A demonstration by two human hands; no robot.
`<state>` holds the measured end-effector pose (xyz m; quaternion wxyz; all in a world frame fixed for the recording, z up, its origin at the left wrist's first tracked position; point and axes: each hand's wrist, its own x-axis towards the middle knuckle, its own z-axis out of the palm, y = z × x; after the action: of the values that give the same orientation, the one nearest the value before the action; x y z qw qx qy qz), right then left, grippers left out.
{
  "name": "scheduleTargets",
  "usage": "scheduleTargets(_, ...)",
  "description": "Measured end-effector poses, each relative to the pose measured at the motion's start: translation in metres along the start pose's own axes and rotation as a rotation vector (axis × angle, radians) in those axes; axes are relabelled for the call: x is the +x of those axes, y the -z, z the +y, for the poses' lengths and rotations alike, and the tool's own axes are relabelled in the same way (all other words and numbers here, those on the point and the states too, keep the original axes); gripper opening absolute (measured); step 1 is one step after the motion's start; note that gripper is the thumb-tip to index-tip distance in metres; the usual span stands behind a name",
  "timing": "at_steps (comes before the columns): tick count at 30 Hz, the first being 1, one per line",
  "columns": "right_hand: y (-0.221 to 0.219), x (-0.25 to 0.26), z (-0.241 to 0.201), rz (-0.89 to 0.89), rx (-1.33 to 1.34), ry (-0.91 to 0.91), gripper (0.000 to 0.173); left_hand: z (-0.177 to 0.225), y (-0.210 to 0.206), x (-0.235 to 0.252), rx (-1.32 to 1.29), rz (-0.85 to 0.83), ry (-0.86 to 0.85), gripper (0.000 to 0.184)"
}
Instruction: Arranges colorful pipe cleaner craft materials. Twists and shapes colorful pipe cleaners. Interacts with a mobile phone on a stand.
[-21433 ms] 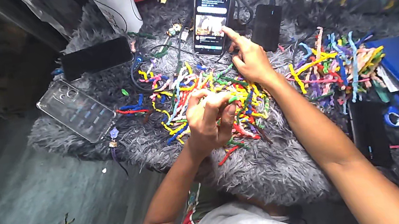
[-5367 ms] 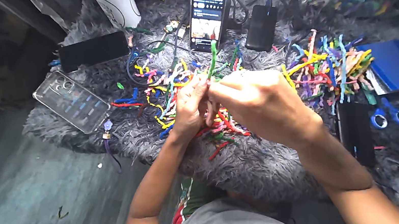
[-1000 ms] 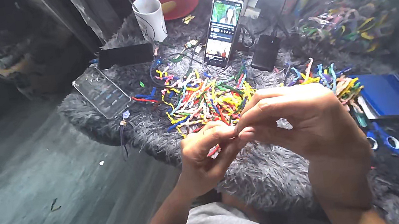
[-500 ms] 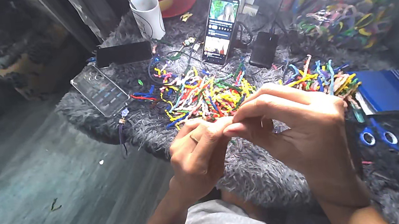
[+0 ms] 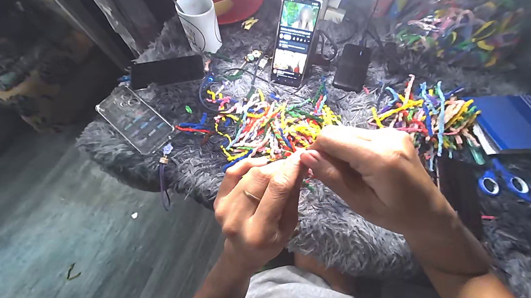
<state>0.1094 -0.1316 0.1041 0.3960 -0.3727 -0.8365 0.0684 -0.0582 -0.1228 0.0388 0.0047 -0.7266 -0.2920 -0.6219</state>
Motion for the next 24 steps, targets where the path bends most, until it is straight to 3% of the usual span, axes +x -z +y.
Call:
scheduleTargets(4,0.0,0.002,0.012,-0.009,0.148,0.221,0.022,0.002,0.003,-0.005,-0.142,-0.069,0.054,0.016)
scheduleTargets(7,0.003,0.002,0.021,-0.026,0.281,0.34,0.022,0.005,0.013,-0.003,-0.437,-0.231,0.183,0.018)
scheduleTargets(9,0.002,0.001,0.022,-0.05,0.356,0.361,0.022,-0.002,0.023,0.002,-0.812,-0.408,0.338,0.017)
scheduleTargets(12,-0.004,-0.001,0.017,-0.126,0.446,0.378,0.021,-0.023,0.018,-0.002,-1.57,-0.665,0.559,0.02)
scheduleTargets(15,-0.009,-0.002,0.015,-0.159,0.434,0.383,0.023,-0.03,0.002,-0.019,-2.026,-0.741,0.686,0.016)
scheduleTargets(18,-0.001,-0.002,0.019,-0.128,0.371,0.348,0.022,-0.035,-0.001,-0.024,-1.975,-0.724,0.676,0.019)
scheduleTargets(24,0.008,0.002,0.027,-0.145,0.289,0.277,0.021,-0.032,-0.001,-0.025,-1.351,-0.597,0.66,0.024)
